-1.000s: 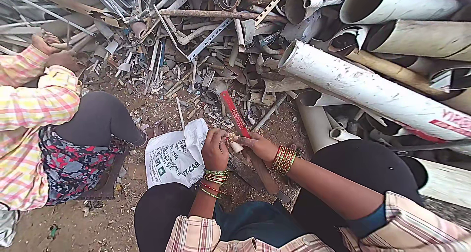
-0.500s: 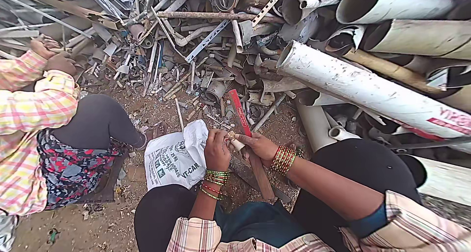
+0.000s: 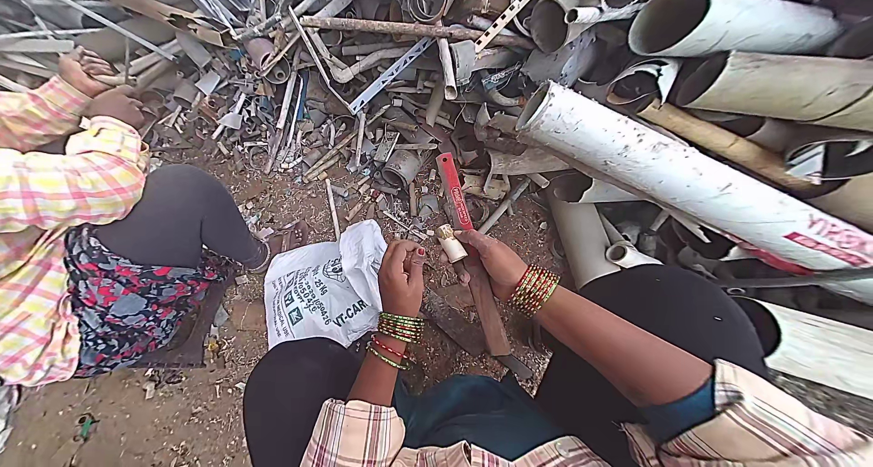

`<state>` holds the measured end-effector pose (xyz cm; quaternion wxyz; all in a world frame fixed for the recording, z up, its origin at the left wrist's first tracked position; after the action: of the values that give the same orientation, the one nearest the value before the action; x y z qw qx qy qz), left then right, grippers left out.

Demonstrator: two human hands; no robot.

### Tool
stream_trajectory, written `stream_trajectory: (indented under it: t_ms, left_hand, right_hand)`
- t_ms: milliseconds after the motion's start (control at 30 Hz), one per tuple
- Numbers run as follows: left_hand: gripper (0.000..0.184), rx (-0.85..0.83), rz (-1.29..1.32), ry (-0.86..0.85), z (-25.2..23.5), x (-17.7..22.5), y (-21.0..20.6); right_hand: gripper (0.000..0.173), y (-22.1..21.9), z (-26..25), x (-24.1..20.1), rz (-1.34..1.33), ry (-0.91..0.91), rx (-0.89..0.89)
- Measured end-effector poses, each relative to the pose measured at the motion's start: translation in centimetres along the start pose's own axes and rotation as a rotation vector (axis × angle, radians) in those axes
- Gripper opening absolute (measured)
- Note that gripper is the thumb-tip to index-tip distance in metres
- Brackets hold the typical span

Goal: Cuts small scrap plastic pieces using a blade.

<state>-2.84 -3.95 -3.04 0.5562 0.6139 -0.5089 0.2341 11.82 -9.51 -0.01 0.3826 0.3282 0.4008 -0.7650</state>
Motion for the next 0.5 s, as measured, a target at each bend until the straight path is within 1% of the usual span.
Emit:
stream_trajectory:
  t_ms: [67, 167, 333, 400, 500]
  left_hand:
    - [0.016, -0.003, 0.026, 0.042, 0.00, -0.06, -0.11]
    - [0.017, -0.005, 0.052, 0.115, -0.10, -0.21, -0.12]
    - [0.017, 0.003, 0.073, 0.108, -0.11, -0.39, -0.11]
    - [0.021, -0.014, 0.072, 0.136, -0.17, -0.44, -0.17]
    - [0.019, -0.026, 0.107, 0.198, -0.34, -0.42, -0.15]
  right_hand:
    - [0.039, -0.16, 0.02, 0.32, 0.022, 0.010, -0.027]
    - [0.038, -0.28, 0.05, 0.38, 0.048, 0.015, -0.028]
    - [0.035, -0.51, 0.10, 0.54, 0.070, 0.005, -0.036]
    - [0.033, -0.53, 0.06, 0.62, 0.071, 0.007, -0.031]
    - [0.033, -0.52, 0.07, 0.55, 0.069, 0.006, -0.031]
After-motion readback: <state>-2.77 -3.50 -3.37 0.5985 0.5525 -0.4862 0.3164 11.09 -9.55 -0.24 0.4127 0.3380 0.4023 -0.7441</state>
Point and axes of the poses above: each hand's wrist, its own z-axis away from the middle knuckle, its own y-axis out of the back of the hand, x = y × z, the point moved 2 cm from there along -z, towards the middle knuckle, and after that the axes turned 5 degrees about y, right-handed, at the moved point
